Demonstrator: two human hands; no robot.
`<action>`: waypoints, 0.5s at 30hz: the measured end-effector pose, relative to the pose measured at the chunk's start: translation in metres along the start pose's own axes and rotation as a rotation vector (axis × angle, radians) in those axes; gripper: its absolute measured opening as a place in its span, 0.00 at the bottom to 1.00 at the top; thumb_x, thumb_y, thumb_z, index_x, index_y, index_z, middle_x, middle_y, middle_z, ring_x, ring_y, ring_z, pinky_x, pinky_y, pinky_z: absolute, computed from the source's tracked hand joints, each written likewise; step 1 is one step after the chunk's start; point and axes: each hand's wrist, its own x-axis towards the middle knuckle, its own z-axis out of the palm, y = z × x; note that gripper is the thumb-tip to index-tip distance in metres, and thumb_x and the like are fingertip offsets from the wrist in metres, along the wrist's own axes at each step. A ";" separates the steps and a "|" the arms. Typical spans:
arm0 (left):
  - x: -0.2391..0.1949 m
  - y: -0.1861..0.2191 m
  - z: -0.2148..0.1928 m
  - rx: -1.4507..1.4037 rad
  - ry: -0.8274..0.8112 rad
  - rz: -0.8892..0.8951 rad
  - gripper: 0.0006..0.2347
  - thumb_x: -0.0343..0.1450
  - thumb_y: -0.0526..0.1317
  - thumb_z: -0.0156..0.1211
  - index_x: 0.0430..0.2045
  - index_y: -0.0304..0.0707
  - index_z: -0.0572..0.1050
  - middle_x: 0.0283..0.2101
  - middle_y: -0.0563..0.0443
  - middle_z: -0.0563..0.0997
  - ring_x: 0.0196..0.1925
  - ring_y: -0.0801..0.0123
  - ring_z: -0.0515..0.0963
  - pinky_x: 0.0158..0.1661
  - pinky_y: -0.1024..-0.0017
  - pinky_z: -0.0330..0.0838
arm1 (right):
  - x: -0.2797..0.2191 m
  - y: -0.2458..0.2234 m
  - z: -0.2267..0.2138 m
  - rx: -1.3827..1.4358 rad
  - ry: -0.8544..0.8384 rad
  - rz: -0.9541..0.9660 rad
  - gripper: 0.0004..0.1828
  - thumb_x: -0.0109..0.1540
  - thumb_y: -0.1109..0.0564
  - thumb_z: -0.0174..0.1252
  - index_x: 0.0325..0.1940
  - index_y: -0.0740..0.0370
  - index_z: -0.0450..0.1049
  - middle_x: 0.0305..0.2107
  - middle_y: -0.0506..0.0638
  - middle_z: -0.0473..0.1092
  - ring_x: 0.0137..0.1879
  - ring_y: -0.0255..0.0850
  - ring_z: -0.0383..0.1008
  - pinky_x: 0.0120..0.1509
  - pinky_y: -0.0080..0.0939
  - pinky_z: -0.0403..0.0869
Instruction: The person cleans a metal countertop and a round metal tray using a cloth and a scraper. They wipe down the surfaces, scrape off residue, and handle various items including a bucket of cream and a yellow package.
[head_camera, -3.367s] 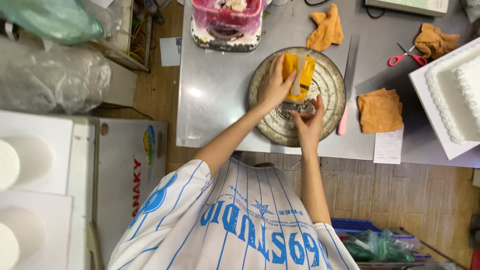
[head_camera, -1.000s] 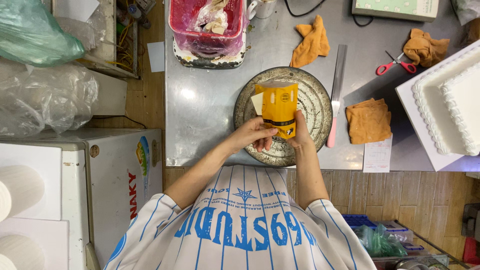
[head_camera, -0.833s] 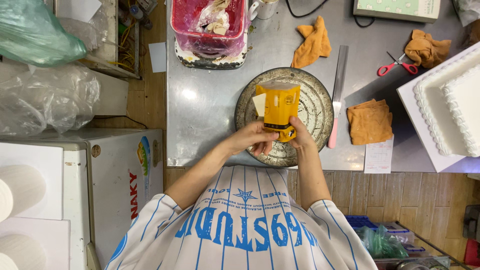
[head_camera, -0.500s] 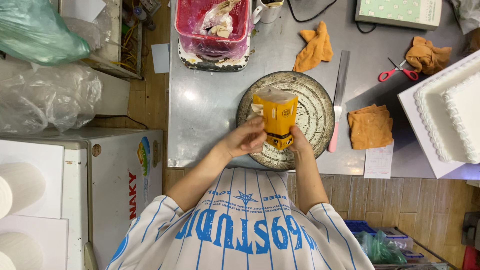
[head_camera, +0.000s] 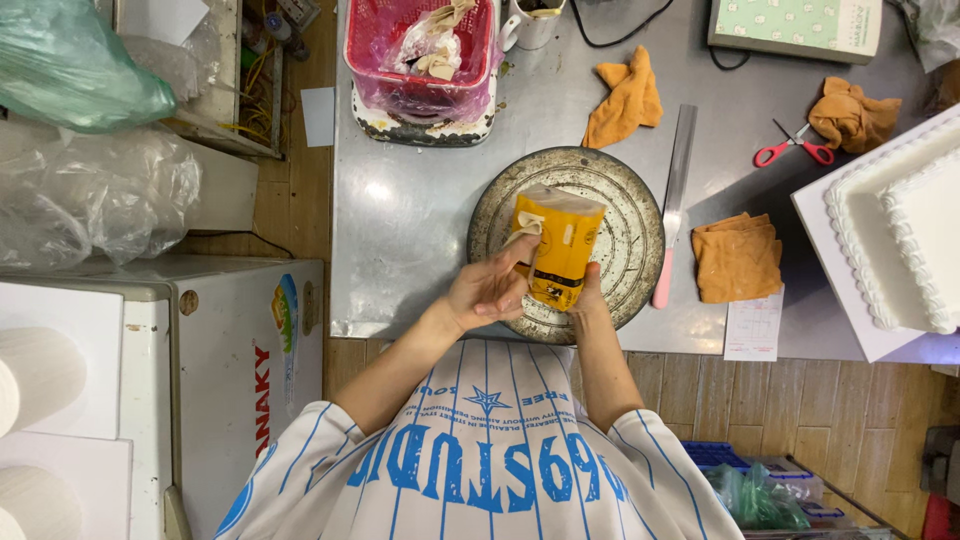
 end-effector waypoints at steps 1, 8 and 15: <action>-0.002 -0.002 -0.002 0.012 -0.007 0.005 0.20 0.81 0.46 0.45 0.70 0.58 0.61 0.26 0.47 0.80 0.14 0.80 0.69 0.21 0.81 0.62 | -0.001 -0.001 -0.004 0.043 0.004 -0.022 0.58 0.48 0.24 0.72 0.68 0.66 0.67 0.56 0.58 0.73 0.59 0.50 0.76 0.61 0.51 0.77; 0.005 -0.020 -0.018 -0.084 -0.086 -0.029 0.11 0.84 0.47 0.46 0.60 0.57 0.58 0.26 0.46 0.82 0.13 0.78 0.70 0.22 0.80 0.61 | 0.007 -0.033 0.005 -0.196 -0.120 -0.049 0.59 0.44 0.41 0.83 0.72 0.63 0.63 0.62 0.53 0.68 0.67 0.45 0.70 0.70 0.49 0.71; 0.012 -0.021 0.023 0.151 0.029 -0.005 0.33 0.80 0.51 0.47 0.79 0.52 0.39 0.41 0.35 0.83 0.21 0.69 0.76 0.26 0.76 0.69 | 0.021 -0.092 0.168 -0.058 -0.128 -0.180 0.63 0.51 0.17 0.59 0.78 0.57 0.53 0.68 0.60 0.61 0.71 0.57 0.65 0.71 0.61 0.68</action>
